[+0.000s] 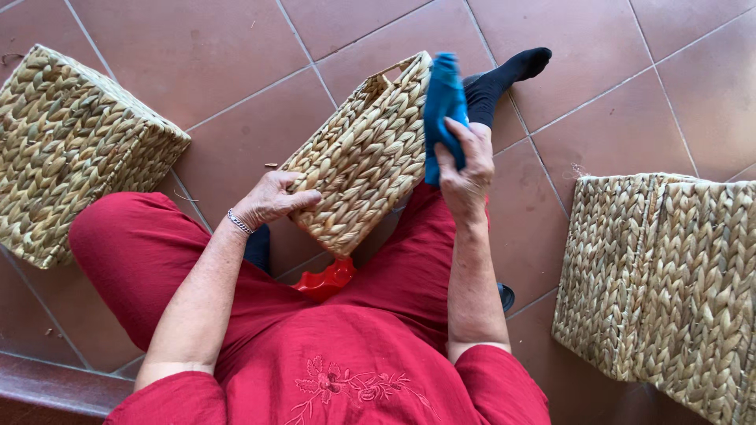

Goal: The person sits on the floor and wipes a woven basket with a blue cloth, then uses scissors to trim loose fibers from the basket's surface. The person continues wiping the basket after trimming.

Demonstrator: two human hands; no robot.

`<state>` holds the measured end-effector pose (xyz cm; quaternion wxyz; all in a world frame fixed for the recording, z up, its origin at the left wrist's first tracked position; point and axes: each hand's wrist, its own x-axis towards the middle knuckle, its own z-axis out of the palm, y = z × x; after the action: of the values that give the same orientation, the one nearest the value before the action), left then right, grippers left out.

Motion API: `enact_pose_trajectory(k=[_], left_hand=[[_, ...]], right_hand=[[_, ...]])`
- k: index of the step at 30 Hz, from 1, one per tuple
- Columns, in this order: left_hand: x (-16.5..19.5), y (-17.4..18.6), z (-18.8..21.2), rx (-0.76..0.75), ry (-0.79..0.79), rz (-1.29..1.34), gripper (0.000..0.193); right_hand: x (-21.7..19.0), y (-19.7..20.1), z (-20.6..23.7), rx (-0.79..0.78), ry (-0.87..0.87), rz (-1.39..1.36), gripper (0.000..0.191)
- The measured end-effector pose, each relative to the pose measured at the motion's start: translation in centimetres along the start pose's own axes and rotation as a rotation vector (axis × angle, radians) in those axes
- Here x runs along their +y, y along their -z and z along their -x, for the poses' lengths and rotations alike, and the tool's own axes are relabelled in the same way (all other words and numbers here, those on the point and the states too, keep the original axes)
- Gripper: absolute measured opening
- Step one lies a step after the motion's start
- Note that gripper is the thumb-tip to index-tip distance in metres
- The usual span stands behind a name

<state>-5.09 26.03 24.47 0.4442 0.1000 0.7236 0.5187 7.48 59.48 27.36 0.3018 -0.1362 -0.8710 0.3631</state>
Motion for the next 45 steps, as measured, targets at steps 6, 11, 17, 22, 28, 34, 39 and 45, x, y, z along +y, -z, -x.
enact_pose_trajectory(k=[6, 11, 17, 22, 28, 34, 39, 45], left_hand=[[-2.8, 1.4, -0.7, 0.536, -0.185, -0.205, 0.033], [-3.7, 2.4, -3.5, 0.763, -0.059, -0.367, 0.056], [-4.6, 4.9, -4.2, 0.606, -0.149, -0.037, 0.049], [-4.7, 4.8, -4.8, 0.629, -0.159, -0.144, 0.054], [-5.5, 4.7, -5.4, 0.674, -0.164, -0.068, 0.052], [-7.7, 5.2, -6.4, 0.686, -0.135, -0.052, 0.059], [-8.8, 6.3, -6.9, 0.678, -0.140, -0.118, 0.057], [-7.9, 5.5, -6.4, 0.638, -0.165, -0.028, 0.054]], right_hand=[[-1.8, -6.7, -1.5, -0.047, 0.212, 0.411, 0.054], [-6.6, -10.3, 3.1, -0.217, 0.351, 0.401, 0.049], [-12.6, -11.8, 9.0, -0.372, 0.472, 0.051, 0.048], [-5.4, -10.3, 0.3, -0.162, 0.358, 0.399, 0.039], [-0.2, -10.7, -6.5, -0.112, 0.172, 0.608, 0.056], [-8.3, -12.0, 1.5, -0.220, 0.316, 0.337, 0.062], [-13.7, -11.0, 9.6, -0.535, 0.506, 0.137, 0.055], [-3.8, -9.4, 0.2, -0.205, 0.463, 0.465, 0.047]])
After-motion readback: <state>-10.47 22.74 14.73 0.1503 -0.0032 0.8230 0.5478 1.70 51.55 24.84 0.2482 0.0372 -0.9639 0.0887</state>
